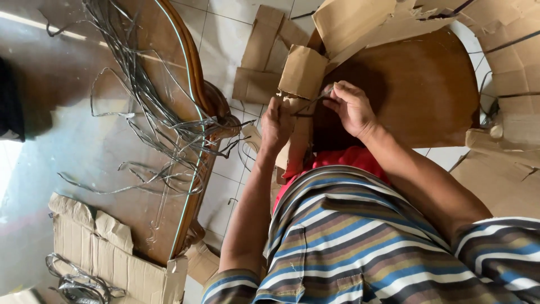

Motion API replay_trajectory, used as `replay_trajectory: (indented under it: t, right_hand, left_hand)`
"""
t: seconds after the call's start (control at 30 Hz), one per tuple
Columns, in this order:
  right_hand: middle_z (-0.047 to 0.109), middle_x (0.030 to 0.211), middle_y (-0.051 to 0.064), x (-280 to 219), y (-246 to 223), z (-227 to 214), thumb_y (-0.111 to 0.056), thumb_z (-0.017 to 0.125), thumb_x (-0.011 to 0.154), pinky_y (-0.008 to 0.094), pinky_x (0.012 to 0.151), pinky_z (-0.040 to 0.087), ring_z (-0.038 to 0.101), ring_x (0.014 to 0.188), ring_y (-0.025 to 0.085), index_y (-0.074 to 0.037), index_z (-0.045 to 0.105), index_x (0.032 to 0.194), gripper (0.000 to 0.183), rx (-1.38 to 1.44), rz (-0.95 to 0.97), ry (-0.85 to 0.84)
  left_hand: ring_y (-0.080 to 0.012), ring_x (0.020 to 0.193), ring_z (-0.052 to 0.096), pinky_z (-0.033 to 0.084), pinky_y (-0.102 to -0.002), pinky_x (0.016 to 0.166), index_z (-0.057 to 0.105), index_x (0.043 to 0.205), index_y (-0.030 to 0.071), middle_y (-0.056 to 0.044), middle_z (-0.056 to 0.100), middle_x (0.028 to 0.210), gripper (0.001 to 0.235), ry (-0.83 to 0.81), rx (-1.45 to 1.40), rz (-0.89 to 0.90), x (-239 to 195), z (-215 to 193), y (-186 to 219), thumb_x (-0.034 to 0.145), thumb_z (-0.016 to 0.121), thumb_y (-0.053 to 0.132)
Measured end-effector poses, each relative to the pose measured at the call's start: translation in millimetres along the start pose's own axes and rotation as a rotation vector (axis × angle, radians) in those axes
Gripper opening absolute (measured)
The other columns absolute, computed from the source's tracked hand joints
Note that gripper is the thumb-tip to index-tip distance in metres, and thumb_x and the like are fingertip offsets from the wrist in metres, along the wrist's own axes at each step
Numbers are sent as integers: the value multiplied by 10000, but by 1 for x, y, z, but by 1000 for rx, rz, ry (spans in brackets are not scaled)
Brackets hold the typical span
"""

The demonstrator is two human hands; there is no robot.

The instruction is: Wrapping a wooden chair back with cardboard strips and securing them with wire ties for protection.

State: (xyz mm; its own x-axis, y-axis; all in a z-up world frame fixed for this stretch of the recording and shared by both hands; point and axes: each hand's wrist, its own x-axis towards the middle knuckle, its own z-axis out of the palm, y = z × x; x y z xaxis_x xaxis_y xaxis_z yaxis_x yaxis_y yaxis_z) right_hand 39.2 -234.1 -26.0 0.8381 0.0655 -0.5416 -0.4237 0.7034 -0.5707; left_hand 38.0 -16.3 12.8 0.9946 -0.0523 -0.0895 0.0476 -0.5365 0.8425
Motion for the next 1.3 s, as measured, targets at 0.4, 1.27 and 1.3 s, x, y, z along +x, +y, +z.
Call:
replay_trajectory:
  t: [0.4, 1.27, 1.3]
  right_hand:
    - [205, 555, -72, 0, -31, 36, -352, 584, 1080, 327, 558, 454, 236, 414, 61, -161, 408, 670, 486, -1, 60, -167]
    - [674, 1296, 255, -20, 4, 44, -251, 454, 1050, 559, 1080, 440, 600, 1249, 457, -1, 632, 1372, 445, -1393, 12, -314]
    - [674, 1296, 255, -21, 3, 46, -251, 454, 1050, 559, 1080, 440, 600, 1249, 457, -1, 632, 1372, 445, -1391, 22, -326]
  left_hand:
    - [-458, 727, 685, 529, -574, 648, 503, 952, 165, -210, 628, 682, 180, -15, 243, 61, 18, -4, 0, 1066, 446, 292]
    - [-476, 762, 706, 556, -586, 694, 540, 1111, 230, -182, 651, 685, 126, -149, 238, -80, 7, -19, 32, 1034, 440, 231]
    - [-476, 762, 706, 556, -586, 694, 540, 1111, 230, -182, 651, 685, 126, -146, 241, -93, 3, -15, 36, 1034, 440, 231]
